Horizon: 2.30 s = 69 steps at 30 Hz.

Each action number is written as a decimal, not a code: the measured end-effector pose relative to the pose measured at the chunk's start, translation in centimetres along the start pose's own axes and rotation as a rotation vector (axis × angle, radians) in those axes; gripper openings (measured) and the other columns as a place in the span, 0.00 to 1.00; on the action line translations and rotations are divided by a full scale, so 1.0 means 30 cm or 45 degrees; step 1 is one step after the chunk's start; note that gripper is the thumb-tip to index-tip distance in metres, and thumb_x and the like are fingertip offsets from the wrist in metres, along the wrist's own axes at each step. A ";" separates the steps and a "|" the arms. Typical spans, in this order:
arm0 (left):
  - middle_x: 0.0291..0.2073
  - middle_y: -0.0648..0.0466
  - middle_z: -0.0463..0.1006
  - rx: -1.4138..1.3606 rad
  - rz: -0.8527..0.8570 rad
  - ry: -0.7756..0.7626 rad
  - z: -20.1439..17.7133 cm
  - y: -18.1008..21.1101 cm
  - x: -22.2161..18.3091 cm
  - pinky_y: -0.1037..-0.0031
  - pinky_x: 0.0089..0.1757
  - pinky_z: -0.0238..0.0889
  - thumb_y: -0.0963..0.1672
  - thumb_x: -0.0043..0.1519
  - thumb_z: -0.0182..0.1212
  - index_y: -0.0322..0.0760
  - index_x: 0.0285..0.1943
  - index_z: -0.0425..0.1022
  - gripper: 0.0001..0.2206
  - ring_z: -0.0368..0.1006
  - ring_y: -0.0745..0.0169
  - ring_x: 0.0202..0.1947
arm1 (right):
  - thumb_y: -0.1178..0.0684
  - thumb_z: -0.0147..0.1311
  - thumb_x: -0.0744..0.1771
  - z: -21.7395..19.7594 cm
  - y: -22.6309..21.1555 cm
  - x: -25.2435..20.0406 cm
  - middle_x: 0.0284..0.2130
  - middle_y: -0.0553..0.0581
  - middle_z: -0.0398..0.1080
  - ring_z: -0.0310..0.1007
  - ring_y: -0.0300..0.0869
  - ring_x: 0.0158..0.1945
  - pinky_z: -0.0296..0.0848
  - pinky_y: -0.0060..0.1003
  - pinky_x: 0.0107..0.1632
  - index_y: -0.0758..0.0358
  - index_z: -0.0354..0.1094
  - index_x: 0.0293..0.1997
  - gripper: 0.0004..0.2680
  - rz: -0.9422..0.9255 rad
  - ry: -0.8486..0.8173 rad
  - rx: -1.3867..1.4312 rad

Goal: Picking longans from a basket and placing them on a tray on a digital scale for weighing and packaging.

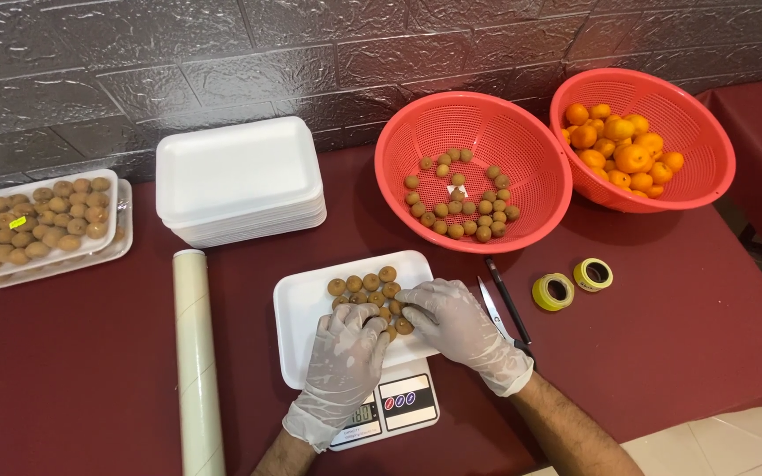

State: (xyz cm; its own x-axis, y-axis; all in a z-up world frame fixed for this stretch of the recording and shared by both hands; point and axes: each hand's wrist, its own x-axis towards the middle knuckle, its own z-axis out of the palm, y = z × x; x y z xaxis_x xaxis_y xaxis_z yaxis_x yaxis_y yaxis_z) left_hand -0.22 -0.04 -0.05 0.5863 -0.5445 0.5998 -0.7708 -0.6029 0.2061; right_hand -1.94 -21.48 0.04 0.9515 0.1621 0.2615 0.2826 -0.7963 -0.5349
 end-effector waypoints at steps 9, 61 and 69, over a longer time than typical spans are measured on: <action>0.46 0.57 0.78 -0.025 -0.021 0.006 -0.009 -0.017 0.022 0.65 0.45 0.61 0.45 0.61 0.62 0.45 0.42 0.79 0.04 0.71 0.55 0.49 | 0.50 0.54 0.67 -0.041 0.022 -0.030 0.41 0.47 0.80 0.78 0.42 0.44 0.71 0.40 0.49 0.54 0.76 0.49 0.08 0.055 0.122 0.020; 0.50 0.46 0.81 -0.588 -0.421 -1.087 0.679 -0.085 0.920 0.57 0.57 0.69 0.47 0.63 0.51 0.53 0.54 0.81 0.14 0.74 0.46 0.59 | 0.55 0.56 0.67 -0.463 0.520 0.422 0.46 0.60 0.74 0.72 0.55 0.57 0.72 0.50 0.60 0.56 0.71 0.52 0.08 0.554 -0.441 -0.214; 0.44 0.42 0.80 -1.573 -0.962 -0.765 0.644 -0.065 0.925 0.79 0.34 0.74 0.41 0.60 0.57 0.31 0.61 0.73 0.19 0.82 0.57 0.40 | 0.62 0.61 0.64 -0.438 0.555 0.387 0.38 0.59 0.77 0.78 0.48 0.46 0.78 0.46 0.50 0.59 0.71 0.50 0.11 0.542 0.102 0.341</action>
State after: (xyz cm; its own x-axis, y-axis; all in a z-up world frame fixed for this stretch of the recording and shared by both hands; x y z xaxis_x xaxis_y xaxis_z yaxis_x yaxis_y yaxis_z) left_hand 22.38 -25.23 1.27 0.6940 -0.6739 -0.2534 0.1937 -0.1642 0.9672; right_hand 12.21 -40.51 4.73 0.9797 -0.1982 0.0306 -0.0973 -0.6030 -0.7918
